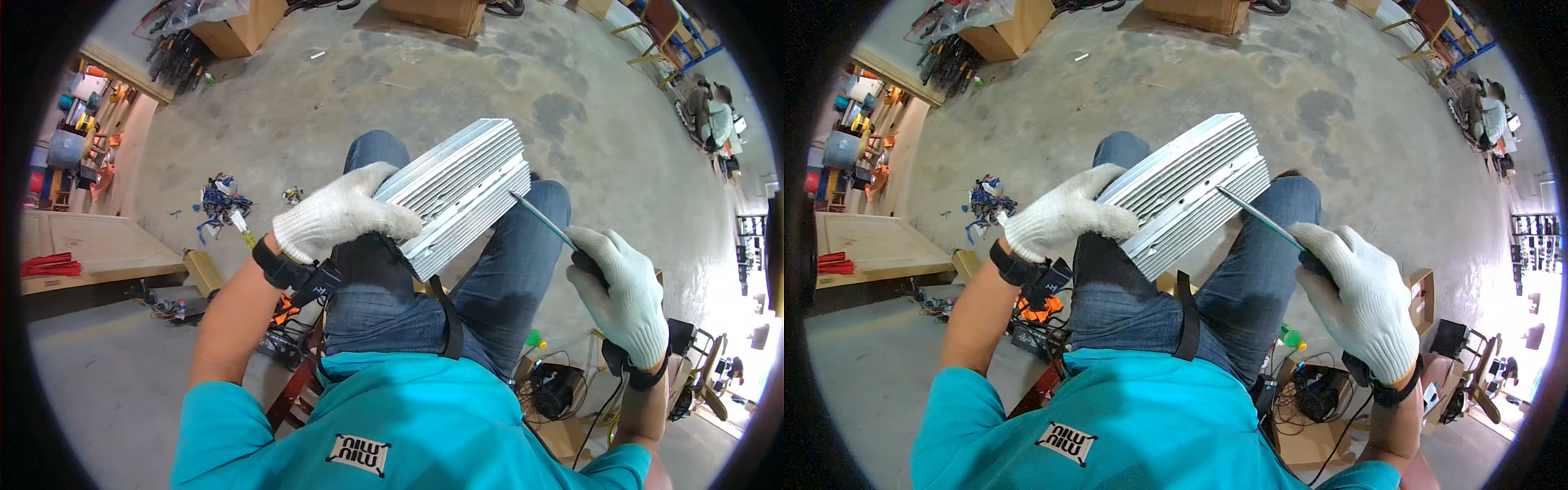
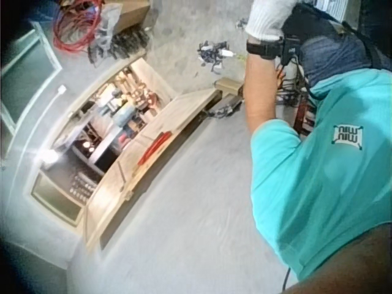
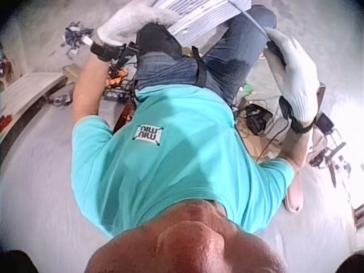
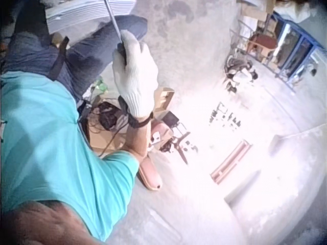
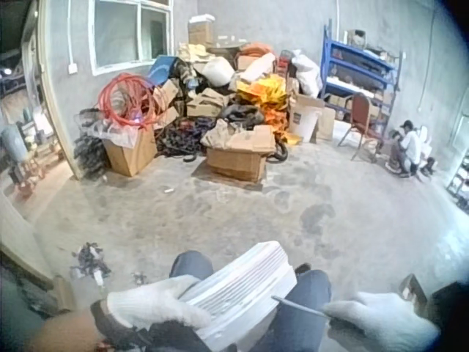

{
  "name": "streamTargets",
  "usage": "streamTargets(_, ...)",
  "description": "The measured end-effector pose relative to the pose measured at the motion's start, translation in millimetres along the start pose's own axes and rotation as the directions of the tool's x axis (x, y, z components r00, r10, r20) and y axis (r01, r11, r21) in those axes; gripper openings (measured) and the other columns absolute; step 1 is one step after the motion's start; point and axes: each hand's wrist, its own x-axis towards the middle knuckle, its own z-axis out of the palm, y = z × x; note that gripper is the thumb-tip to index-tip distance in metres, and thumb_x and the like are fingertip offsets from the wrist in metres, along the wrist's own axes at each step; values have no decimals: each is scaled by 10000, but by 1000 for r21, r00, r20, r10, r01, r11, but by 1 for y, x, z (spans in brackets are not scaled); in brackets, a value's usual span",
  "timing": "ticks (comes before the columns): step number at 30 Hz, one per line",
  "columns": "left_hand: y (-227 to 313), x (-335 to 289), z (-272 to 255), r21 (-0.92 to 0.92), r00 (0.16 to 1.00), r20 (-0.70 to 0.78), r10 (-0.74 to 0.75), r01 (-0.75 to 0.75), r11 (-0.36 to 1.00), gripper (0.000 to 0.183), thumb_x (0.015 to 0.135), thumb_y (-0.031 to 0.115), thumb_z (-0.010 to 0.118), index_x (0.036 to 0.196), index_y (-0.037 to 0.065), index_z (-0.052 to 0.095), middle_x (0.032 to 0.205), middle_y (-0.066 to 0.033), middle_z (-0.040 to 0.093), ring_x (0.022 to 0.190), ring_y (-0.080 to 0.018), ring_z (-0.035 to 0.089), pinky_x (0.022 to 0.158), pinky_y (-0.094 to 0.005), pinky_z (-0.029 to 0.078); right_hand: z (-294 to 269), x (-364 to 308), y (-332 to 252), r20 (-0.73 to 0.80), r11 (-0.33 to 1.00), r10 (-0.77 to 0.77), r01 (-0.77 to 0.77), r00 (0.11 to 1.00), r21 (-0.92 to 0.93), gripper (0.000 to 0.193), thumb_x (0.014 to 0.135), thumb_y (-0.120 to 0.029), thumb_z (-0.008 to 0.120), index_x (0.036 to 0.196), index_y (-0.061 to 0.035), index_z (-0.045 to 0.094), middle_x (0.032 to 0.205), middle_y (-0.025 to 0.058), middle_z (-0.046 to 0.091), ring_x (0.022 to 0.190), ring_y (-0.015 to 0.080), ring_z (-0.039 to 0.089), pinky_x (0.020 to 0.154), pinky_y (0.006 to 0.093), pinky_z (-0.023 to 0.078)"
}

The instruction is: The recorder uses pliers and a screwdriver to disassemble or repair a large aluminum heat sink on their lap.

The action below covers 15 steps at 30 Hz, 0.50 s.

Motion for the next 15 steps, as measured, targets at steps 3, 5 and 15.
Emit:
streamTargets(3,7,0,-11,83,1000,14,-16,15,996,812,833,299,907,1453,-90,554,1251,-122,694,1115,-177,656,966,-322,545,-3,7,-7,81,997,21,-15,997,-73,534,864,14,757,1384,-81,677,998,142,716,926,311,749,810,389,580)
streamTargets(5,15,-1,-21,171,998,42,36,-43,984,797,835,287,901,1446,-92,558,1253,-128,694,1104,-171,659,947,-315,551,-2,12,-10,70,1000,-6,8,998,-20,553,868,11,755,1405,-82,666,1054,154,732,971,319,758,839,393,588)
streamTargets(15,32,11,-58,571,988,-106,116,-36,820,844,816,483,890,1392,-75,629,1202,-173,725,1121,-244,675,992,-353,530,15,39,-1,51,993,-42,36,998,117,569,873,-76,765,1429,-109,651,1196,170,742,1068,392,738,905,438,592)
